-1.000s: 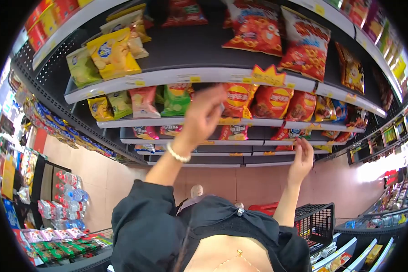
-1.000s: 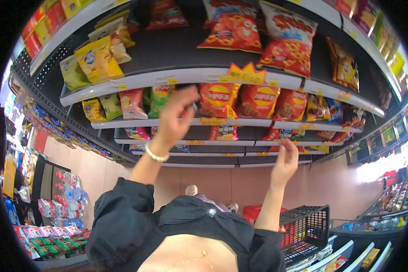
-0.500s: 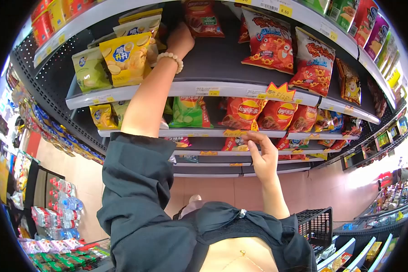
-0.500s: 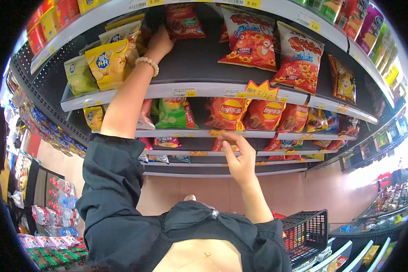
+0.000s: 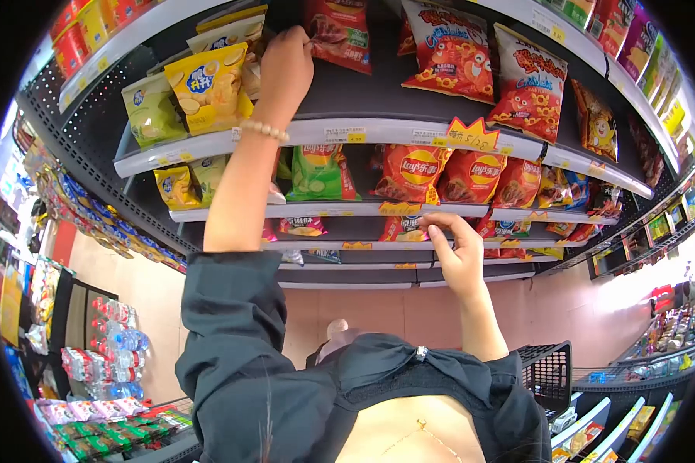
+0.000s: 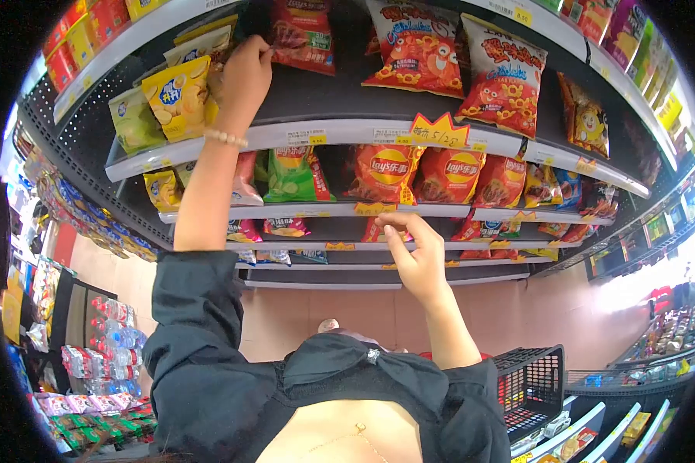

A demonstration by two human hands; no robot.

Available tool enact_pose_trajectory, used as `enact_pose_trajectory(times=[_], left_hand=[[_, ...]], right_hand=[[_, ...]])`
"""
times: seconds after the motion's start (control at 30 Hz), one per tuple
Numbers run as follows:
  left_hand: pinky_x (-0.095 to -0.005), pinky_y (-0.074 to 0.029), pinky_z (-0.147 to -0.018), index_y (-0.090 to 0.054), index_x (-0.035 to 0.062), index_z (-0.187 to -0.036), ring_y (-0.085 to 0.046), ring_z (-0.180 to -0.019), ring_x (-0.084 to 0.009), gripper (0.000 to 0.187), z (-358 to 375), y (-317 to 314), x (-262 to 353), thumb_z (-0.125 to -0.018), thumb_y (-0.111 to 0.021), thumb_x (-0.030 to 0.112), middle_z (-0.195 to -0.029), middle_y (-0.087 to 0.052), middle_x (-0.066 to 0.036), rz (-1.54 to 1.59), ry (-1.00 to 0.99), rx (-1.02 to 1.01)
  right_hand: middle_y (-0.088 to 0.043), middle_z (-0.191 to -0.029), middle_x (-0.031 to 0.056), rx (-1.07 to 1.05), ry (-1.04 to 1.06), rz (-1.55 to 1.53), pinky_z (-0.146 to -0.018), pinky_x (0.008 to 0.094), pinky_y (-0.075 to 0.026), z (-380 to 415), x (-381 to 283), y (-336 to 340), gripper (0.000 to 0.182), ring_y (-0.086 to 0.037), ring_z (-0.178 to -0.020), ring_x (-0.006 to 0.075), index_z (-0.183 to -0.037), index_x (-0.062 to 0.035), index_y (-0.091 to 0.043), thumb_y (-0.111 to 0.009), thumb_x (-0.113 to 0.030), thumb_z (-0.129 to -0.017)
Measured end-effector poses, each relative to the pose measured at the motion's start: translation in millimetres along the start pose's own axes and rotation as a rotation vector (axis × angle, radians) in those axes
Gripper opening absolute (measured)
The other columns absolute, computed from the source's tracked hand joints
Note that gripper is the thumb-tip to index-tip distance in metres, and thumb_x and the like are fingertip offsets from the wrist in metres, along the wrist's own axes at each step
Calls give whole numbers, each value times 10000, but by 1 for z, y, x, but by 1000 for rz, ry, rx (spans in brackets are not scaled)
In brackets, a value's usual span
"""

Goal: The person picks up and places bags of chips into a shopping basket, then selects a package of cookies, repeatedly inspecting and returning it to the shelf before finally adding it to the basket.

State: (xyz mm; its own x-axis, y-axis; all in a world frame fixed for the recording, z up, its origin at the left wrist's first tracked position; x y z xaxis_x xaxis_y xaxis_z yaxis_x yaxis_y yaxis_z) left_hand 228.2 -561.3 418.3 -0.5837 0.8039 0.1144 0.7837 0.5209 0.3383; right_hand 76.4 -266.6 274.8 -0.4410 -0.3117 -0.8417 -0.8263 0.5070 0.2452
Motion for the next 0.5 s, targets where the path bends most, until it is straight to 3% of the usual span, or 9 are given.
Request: enact_pose_trajectory(times=[0.07,0.27,0.4,0.43,0.5], left_hand=[[-431,-467,-714,-511,27,-764,-572,-802,-362,81,15,35,31,-785,-589,24,-803,-598,-153,-9,-37,57],[-381,-481,-668,-548,-2,-835,-579,-767,-310,97,74,113,68,-772,-605,-48,-837,-608,-132,50,34,186],[-303,-514,-620,-573,-24,-877,-620,-776,-247,124,116,139,79,-779,-611,-89,-904,-634,-136,235,135,234],[-303,-522,-657,-573,-27,-881,-630,-797,-252,140,123,144,87,-772,-610,-107,-917,-635,-158,313,209,201],[-305,-515,-684,-566,-28,-855,-632,-785,-256,135,141,143,97,-765,-609,-118,-904,-642,-161,392,255,129]], right_hand=[[-669,-951,132,0,0,-7,-794,285,-478,1,4,0,168,-639,-889,188,-998,25,-623,-566,-14,-845],[-666,-989,130,-3,13,-32,-791,280,-482,-1,-2,-3,215,-640,-911,185,-1046,20,-609,-583,-29,-839],[-632,-1106,142,-19,17,-101,-873,299,-458,-2,-14,-9,348,-612,-999,193,-1165,12,-557,-606,-45,-825],[-558,-1236,160,-74,17,-141,-916,325,-436,-1,-13,-12,505,-567,-1090,219,-1286,-3,-462,-630,-69,-814],[-502,-1293,177,-79,-21,-300,-930,346,-426,1,-22,-16,603,-537,-1130,242,-1348,-14,-381,-643,-85,-809]])
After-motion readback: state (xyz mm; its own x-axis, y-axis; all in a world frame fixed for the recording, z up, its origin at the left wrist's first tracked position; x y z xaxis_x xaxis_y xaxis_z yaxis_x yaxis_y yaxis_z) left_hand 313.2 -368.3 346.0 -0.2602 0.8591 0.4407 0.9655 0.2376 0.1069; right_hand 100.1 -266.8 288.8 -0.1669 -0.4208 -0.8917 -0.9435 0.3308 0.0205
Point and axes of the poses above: each hand's wrist, its own z-axis away from the middle knuckle, its own y-axis out of the back of the hand, x = y × z, the point moved 6 cm from there along -z, towards the middle knuckle
